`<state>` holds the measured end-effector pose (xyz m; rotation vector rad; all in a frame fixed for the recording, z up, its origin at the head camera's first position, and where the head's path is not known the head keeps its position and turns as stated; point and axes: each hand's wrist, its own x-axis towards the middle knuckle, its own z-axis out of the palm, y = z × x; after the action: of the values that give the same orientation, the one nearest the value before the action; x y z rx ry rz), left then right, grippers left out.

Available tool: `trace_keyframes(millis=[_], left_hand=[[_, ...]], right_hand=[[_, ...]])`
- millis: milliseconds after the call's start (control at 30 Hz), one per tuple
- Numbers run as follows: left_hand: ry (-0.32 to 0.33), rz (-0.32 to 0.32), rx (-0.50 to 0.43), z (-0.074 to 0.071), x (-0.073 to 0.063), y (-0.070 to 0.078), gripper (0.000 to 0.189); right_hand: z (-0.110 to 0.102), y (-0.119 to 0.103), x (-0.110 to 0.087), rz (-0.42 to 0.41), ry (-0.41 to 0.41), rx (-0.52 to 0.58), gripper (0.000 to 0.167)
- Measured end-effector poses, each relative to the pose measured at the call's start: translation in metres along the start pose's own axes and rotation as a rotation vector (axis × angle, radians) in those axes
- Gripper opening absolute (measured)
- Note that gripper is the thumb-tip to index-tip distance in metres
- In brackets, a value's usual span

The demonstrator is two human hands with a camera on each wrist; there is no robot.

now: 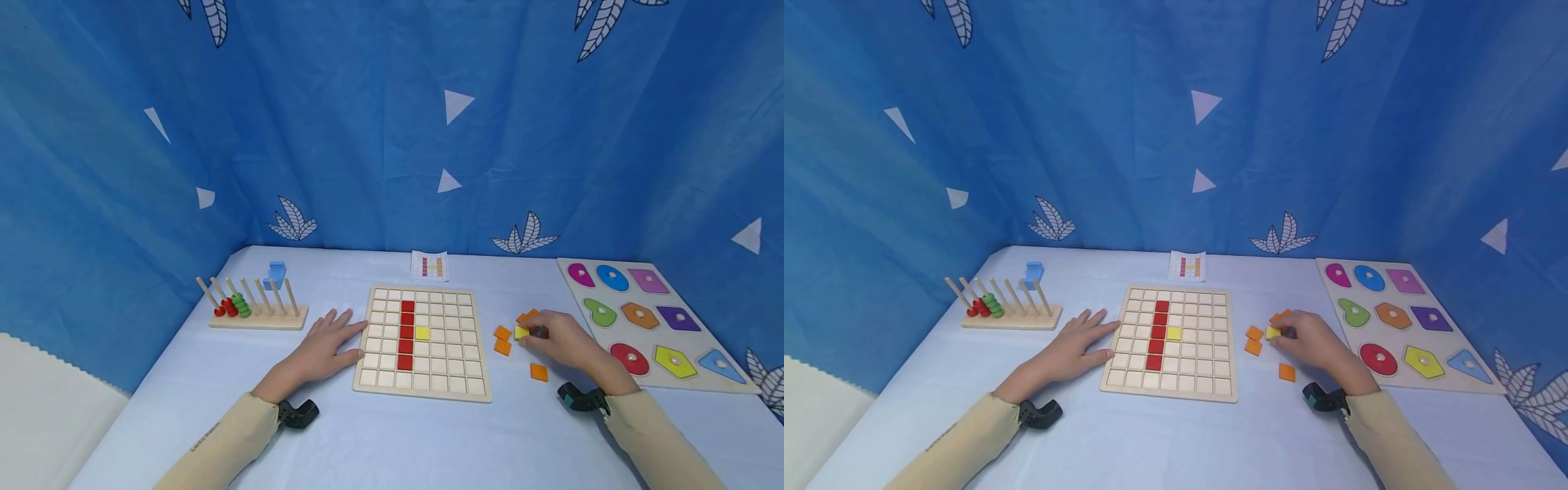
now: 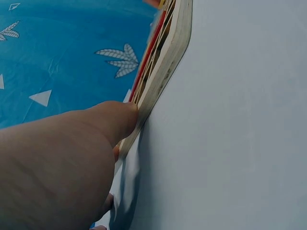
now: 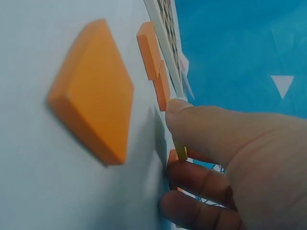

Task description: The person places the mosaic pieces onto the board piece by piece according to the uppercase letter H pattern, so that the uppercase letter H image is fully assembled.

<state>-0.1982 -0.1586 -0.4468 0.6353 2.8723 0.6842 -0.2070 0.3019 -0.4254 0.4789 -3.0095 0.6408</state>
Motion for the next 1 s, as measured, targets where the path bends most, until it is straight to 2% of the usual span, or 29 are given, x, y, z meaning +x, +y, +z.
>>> trace_keyframes(millis=[333,667,1000], left_hand=[[-0.004,-0.015,-0.009,-0.002,0.0,0.002,0.059],[-0.007,-0.013,-0.003,-0.001,0.001,0.002,0.059],[0.003,-0.008,-0.004,-0.001,-0.001,0.003,0.059]], right_hand=[[-0.007,-0.016,0.014,-0.043,0.0,0.003,0.025],[0.004,-0.043,0.036,-0.093,-0.056,0.037,0.026],[0.015,-0.074,0.051,-0.223,-0.095,0.049,0.027]])
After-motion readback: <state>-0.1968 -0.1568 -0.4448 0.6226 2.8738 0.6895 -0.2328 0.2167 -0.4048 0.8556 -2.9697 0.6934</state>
